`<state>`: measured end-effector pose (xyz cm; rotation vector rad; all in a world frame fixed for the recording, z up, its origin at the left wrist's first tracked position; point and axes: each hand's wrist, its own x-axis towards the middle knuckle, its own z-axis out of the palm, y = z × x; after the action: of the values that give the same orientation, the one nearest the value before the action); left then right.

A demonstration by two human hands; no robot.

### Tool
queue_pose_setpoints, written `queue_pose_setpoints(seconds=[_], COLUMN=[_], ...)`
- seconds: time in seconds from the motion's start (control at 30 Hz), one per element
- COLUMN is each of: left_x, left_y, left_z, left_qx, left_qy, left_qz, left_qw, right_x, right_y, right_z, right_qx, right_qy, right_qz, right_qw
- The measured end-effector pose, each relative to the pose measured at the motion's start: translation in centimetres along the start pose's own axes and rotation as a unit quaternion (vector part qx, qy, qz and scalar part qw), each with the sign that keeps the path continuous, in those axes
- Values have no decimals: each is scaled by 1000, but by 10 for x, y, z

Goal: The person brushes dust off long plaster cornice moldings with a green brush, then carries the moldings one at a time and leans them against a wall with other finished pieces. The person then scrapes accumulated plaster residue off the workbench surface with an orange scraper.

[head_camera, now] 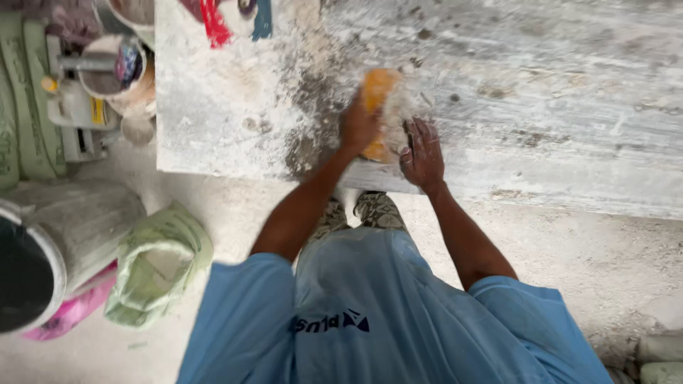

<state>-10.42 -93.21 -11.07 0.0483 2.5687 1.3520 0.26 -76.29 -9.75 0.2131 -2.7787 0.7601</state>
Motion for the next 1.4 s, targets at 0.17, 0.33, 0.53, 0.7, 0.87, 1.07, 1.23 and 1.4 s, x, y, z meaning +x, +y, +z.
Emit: queue_pose_setpoints(seconds=[0.17, 0.33, 0.53, 0.7, 0.87, 1.07, 1.23, 1.4], left_x=[19, -41, -91, -37, 3, 21, 54, 123], left_y=[37, -49, -37, 65, 47, -46, -79, -32], left_z=[38, -84, -5, 170, 102, -136, -223, -101], left_qx=[23, -57, -73, -53, -81, -143, -160, -81], left_qy=[-9, -7, 62, -10, -48, 58, 26, 53], left_qz=[69, 53, 22, 51, 6, 44, 37, 51], left_qw=[997, 997, 995, 997, 996, 987, 986, 994], right_x=[-4, -21, -30, -34, -38, -38, 1, 55], right_y=[16, 76, 106, 113, 137, 130, 87, 44], right_z=[-25, -59, -54, -57, -72, -78, -59, -30], right_qx=[33, -42, -13, 155, 125, 86, -7, -3], right_qy=[85, 59, 63, 68, 79, 95, 102, 58], right_qz=[29, 31, 9, 59, 117, 121, 99, 45], right_qw=[995, 997, 998, 984, 982, 984, 990, 997])
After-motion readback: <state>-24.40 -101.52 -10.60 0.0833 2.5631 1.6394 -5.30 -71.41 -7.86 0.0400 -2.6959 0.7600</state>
